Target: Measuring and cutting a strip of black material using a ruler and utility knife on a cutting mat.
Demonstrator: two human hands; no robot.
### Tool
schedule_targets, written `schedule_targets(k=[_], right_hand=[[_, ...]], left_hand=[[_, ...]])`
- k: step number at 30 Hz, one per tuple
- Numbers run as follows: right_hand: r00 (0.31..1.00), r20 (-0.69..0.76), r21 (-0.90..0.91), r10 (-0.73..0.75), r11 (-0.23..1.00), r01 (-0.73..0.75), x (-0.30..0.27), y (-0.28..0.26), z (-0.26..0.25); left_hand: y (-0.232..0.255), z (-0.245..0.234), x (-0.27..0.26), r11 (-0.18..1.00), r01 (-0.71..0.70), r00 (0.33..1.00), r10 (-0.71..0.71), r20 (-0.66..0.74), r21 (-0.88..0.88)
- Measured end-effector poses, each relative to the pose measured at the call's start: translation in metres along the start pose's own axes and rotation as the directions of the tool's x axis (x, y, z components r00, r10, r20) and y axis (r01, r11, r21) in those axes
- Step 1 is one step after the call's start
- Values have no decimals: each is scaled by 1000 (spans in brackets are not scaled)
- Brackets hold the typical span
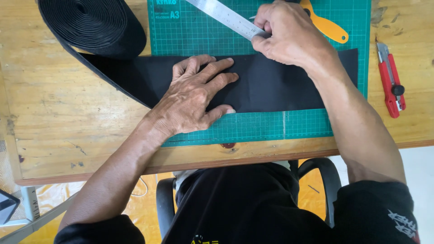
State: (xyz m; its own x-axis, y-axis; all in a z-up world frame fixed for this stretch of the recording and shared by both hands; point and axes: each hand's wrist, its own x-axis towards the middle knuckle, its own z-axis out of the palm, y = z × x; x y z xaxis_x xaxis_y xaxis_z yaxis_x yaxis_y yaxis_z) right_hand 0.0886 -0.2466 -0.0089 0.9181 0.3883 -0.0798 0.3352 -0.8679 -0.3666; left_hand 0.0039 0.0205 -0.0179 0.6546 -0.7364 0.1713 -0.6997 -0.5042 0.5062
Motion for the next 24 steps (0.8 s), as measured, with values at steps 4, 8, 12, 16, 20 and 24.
schedule_targets(k=[4, 8, 12, 16, 20, 24], right_hand=[[973, -195, -49, -126, 992, 118, -8, -8, 5], [945, -246, -152, -213, 972, 179, -35, -40, -20], [971, -172, -17, -168, 986, 168, -79, -79, -32], [998, -69, 112, -4, 994, 12, -117, -84, -6], [993, 3, 269, 119, 956, -115, -142, -88, 15], [994, 61, 241, 94, 965, -106, -144, -90, 28]], left_hand=[[0, 1, -1, 1000, -16, 1000, 16, 1, -10], [-1, 1, -1, 1000, -18, 1000, 18, -15, 1], [0, 0, 0, 1000, -3, 1000, 3, 5, 19], [1, 0, -1, 1000, 6, 1000, -6, -21, 29], [1, -2, -1, 1000, 1, 998, -3, -63, -28], [5, -7, 1, 995, 1, 998, -8, -70, -101]])
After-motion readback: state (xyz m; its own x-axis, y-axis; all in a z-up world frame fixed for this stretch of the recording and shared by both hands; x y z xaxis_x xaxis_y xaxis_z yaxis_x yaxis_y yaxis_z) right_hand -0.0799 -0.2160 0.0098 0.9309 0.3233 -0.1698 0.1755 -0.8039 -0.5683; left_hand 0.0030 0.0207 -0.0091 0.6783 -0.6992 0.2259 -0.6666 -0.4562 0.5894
